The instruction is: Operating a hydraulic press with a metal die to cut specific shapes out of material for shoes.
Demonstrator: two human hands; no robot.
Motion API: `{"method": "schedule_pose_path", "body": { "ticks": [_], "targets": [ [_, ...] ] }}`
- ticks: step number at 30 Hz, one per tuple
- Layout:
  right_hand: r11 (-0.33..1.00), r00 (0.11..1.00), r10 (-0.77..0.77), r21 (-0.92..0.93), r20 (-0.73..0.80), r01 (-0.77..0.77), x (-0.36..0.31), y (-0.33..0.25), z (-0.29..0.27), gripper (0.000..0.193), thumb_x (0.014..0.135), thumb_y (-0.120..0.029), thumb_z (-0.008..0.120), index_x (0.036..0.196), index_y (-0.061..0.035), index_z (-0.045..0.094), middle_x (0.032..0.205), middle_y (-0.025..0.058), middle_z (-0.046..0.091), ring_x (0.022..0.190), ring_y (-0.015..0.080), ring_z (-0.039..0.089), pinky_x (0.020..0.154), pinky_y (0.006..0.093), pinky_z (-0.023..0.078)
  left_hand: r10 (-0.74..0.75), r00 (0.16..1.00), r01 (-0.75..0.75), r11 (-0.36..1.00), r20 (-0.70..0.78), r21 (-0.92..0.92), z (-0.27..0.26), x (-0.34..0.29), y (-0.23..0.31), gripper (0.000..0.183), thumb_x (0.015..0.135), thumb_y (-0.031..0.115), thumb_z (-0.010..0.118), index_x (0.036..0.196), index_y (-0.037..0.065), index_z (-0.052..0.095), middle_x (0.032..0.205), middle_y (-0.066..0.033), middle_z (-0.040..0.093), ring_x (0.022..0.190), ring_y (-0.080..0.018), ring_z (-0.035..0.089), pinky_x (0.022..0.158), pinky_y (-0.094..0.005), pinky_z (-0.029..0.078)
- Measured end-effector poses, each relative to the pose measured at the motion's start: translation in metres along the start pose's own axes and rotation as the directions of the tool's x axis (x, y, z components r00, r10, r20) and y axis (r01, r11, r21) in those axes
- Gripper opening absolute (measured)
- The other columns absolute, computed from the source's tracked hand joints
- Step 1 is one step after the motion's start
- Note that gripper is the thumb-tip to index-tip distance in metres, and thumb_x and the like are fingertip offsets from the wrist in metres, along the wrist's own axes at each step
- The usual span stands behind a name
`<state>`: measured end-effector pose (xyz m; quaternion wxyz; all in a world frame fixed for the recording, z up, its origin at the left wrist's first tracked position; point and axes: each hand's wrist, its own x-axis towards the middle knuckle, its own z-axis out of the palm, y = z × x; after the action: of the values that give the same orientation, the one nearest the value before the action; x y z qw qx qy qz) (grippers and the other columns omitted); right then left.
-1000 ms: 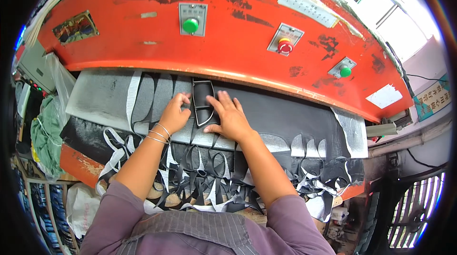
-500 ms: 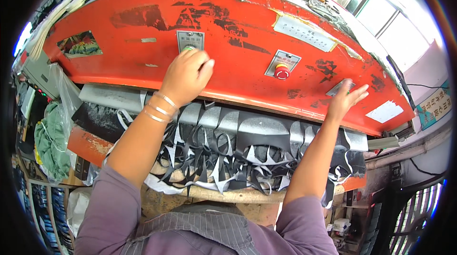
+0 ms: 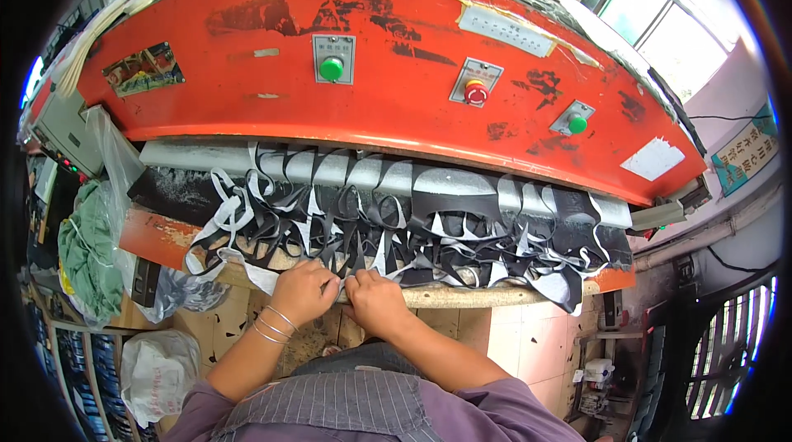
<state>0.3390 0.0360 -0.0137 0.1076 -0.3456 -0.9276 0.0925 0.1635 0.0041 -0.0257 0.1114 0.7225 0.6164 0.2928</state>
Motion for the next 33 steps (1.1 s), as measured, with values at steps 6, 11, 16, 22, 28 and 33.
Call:
{"method": "schedule_pose_path", "body": {
  "ticks": [6, 11, 16, 22, 28, 33],
  "targets": [
    [0.997, 0.997, 0.024, 0.071, 0.077, -0.030, 0.013, 0.008, -0.012, 0.032, 0.065, -0.023, 0.078, 0.084, -0.0045, 0.060, 0.087, 0.0105, 0.060, 0.085, 0.0275, 0.063, 0.066, 0.0374, 0.053, -0.015, 0.999, 0.016, 1.000, 0.049, -0.023, -0.006, 0.013, -0.001, 0.014, 0.077, 0.022, 0.064, 0.070, 0.012, 0.071, 0.072, -0.0078, 0.063, 0.071, -0.0296, 0.062, 0.063, -0.0394, 0.051],
    [0.918, 0.905, -0.041, 0.374, 0.424, -0.134, 0.074, 0.055, -0.055, 0.045, 0.069, -0.042, 0.075, 0.094, -0.0063, 0.065, 0.087, 0.0157, 0.067, 0.077, 0.0359, 0.067, 0.071, 0.0450, 0.054, -0.071, 0.811, 0.059, 0.997, 0.581, 0.040, -0.039, 0.074, -0.010, 0.027, 0.084, 0.031, 0.058, 0.071, 0.012, 0.071, 0.072, -0.0114, 0.066, 0.064, -0.0342, 0.063, 0.062, -0.0455, 0.051],
    [0.796, 0.841, 0.537, 0.291, 0.065, -0.531, 0.206, 0.121, -0.062, 0.077, 0.077, -0.059, 0.067, 0.128, -0.0054, 0.046, 0.124, 0.0266, 0.047, 0.108, 0.0452, 0.057, 0.089, 0.0485, 0.049, 0.037, 0.999, -0.037, 0.999, 0.022, 0.013, -0.025, 0.163, -0.047, 0.022, 0.084, 0.022, 0.062, 0.098, 0.006, 0.066, 0.108, -0.0127, 0.065, 0.108, -0.0333, 0.057, 0.090, -0.0421, 0.046],
    [0.799, 0.819, 0.505, 0.211, 0.273, -0.563, 0.276, 0.159, -0.065, 0.068, 0.072, -0.042, 0.070, 0.123, -0.0044, 0.046, 0.126, 0.0256, 0.042, 0.109, 0.0437, 0.056, 0.092, 0.0446, 0.048, 0.163, 0.971, -0.176, 0.983, 0.175, 0.060, -0.015, 0.207, -0.084, 0.026, 0.082, 0.022, 0.065, 0.104, 0.007, 0.066, 0.117, -0.0122, 0.064, 0.118, -0.0319, 0.053, 0.098, -0.0433, 0.041],
    [0.747, 0.776, 0.622, 0.220, 0.103, -0.628, 0.245, 0.207, -0.073, 0.063, 0.073, -0.041, 0.070, 0.121, -0.0056, 0.048, 0.115, 0.0248, 0.050, 0.093, 0.0397, 0.060, 0.087, 0.0423, 0.049, 0.095, 0.984, -0.061, 0.976, 0.154, -0.209, 0.003, 0.259, -0.079, 0.016, 0.081, 0.017, 0.062, 0.092, 0.006, 0.060, 0.093, -0.0139, 0.064, 0.097, -0.0331, 0.059, 0.085, -0.0432, 0.044],
    [0.860, 0.901, 0.432, 0.278, 0.046, -0.427, 0.198, 0.223, -0.054, 0.077, 0.070, -0.054, 0.076, 0.126, -0.0081, 0.051, 0.133, 0.0222, 0.047, 0.121, 0.0402, 0.050, 0.099, 0.0444, 0.041, 0.042, 0.999, -0.036, 0.931, 0.009, -0.362, 0.063, 0.273, -0.087, 0.024, 0.078, 0.006, 0.053, 0.102, 0.006, 0.051, 0.113, -0.0162, 0.064, 0.115, -0.0339, 0.054, 0.103, -0.0460, 0.035]
  ]
}}
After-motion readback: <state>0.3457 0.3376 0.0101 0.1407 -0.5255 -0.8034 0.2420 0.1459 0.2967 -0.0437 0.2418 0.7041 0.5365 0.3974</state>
